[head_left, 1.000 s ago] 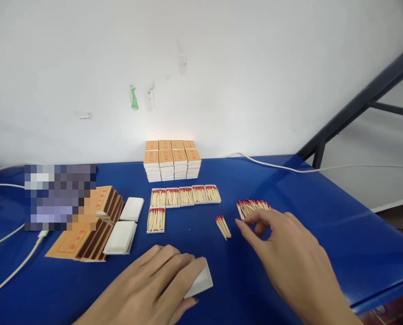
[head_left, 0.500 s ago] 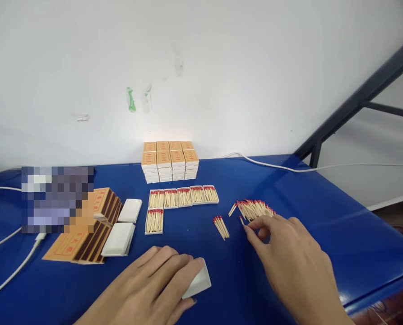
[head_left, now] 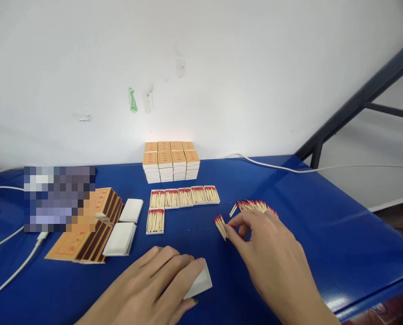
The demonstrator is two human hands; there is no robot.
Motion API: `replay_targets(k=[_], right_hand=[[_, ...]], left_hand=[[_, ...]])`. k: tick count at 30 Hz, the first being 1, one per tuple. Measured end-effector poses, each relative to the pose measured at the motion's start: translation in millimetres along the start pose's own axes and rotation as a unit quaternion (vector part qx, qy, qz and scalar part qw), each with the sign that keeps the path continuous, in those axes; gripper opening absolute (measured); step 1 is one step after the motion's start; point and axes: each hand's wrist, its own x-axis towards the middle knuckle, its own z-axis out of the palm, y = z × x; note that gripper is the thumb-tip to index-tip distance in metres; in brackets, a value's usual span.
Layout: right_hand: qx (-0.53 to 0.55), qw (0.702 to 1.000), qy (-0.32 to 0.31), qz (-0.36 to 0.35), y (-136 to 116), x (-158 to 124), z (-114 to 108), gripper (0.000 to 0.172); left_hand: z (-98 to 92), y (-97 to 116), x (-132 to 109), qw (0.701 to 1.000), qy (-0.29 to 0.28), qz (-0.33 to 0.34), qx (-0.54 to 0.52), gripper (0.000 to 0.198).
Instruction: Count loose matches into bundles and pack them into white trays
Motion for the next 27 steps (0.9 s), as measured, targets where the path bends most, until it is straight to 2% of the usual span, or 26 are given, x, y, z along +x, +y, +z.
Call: replay_targets(k=[3, 6, 11, 14, 17, 27], right_hand=[[0.008, 1.000, 0.003, -0.004, 2.6, -0.9, 0.3, 0.026], [0.005, 0.999, 0.031, -0.007, 8.4, 0.9, -1.2, 0.022], [-0.081, 0.994, 0.070, 0.004, 11.0, 16.5, 1.7, 0.025], [-0.125, 0.990, 0.063, 0.006, 8.1, 27.0, 6.2, 0.027], [-0.127, 0.991, 0.051, 0.006, 5.2, 31.2, 7.7, 0.023], [-0.107, 0.994, 0.014, 0.010, 6.7, 13.8, -0.8, 0.019]], left_hand=[[-0.5, 1.1, -0.6, 1.000, -0.001, -0.006, -0.003, 0.036], [-0.8, 2.3, -2.2, 1.000, 0.001, -0.009, -0.005, 0.036], [0.6, 1.9, -3.3, 1.000, 0.004, -0.004, -0.001, 0.035], [1.2, 1.3, -3.6, 1.000, 0.006, 0.000, 0.009, 0.035], [1.1, 0.9, -4.3, 1.000, 0.008, 0.002, 0.011, 0.034], [1.1, 2.7, -4.2, 1.000, 0.008, -0.002, 0.003, 0.034]])
